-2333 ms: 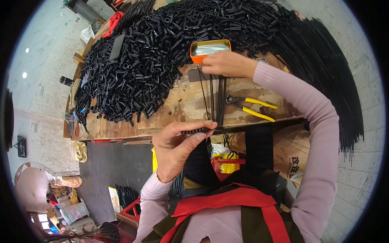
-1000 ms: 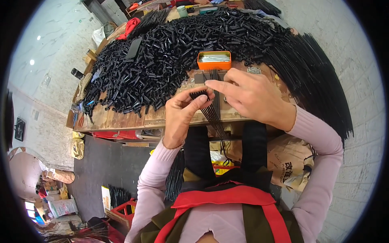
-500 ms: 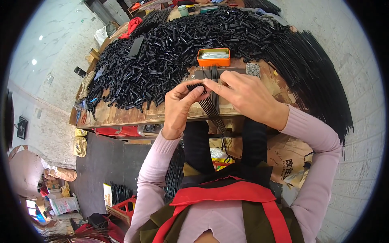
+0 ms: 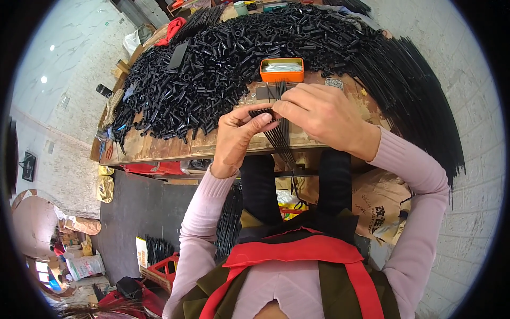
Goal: Assembling and bundling sets of black electrical wires using a workbench jig and pliers.
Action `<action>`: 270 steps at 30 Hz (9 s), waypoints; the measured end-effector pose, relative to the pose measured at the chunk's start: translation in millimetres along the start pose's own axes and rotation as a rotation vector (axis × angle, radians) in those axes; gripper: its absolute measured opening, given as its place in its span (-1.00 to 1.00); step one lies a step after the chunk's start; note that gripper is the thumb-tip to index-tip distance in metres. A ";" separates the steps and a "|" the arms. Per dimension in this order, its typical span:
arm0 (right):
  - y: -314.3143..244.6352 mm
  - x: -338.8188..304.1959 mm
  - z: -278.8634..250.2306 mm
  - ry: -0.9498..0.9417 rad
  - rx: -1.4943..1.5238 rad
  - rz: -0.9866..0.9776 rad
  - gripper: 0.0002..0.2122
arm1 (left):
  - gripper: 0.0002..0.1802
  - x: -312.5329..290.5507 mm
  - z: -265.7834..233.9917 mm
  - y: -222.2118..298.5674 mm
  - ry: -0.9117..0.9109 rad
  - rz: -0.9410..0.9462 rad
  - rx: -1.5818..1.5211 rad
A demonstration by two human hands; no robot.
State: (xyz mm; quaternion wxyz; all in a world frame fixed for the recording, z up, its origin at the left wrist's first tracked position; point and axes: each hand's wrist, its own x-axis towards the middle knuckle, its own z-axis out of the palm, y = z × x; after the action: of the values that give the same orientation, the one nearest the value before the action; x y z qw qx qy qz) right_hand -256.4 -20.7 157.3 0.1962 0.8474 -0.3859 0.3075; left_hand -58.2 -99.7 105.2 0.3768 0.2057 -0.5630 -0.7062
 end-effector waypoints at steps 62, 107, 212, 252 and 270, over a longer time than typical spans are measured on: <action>170.6 -43.6 162.9 -0.133 -0.008 0.329 -0.91 | -0.05 24.8 -42.4 -112.8 -0.405 0.392 1.393; 152.6 -69.7 152.9 -0.347 0.031 0.379 -0.73 | -0.13 27.0 -43.9 -109.5 -0.448 0.359 1.415; 161.7 -57.4 165.9 -0.374 0.189 0.341 -0.84 | -0.06 12.7 -49.6 -114.1 -0.436 0.481 1.457; -17.0 -78.0 98.5 -0.544 1.063 0.352 -0.27 | -0.56 94.5 -60.1 -98.0 -0.436 0.458 1.048; 38.2 59.5 -42.4 -0.080 1.051 0.683 -0.77 | -0.64 -28.1 21.2 -62.1 -0.572 -0.058 0.057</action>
State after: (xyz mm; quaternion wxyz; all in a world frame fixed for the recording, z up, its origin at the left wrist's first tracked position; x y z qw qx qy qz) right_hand -271.1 -52.1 232.1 -0.3705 0.6703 -0.4394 0.4694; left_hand -74.2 -59.6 48.5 0.1765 0.0244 -0.6599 -0.7299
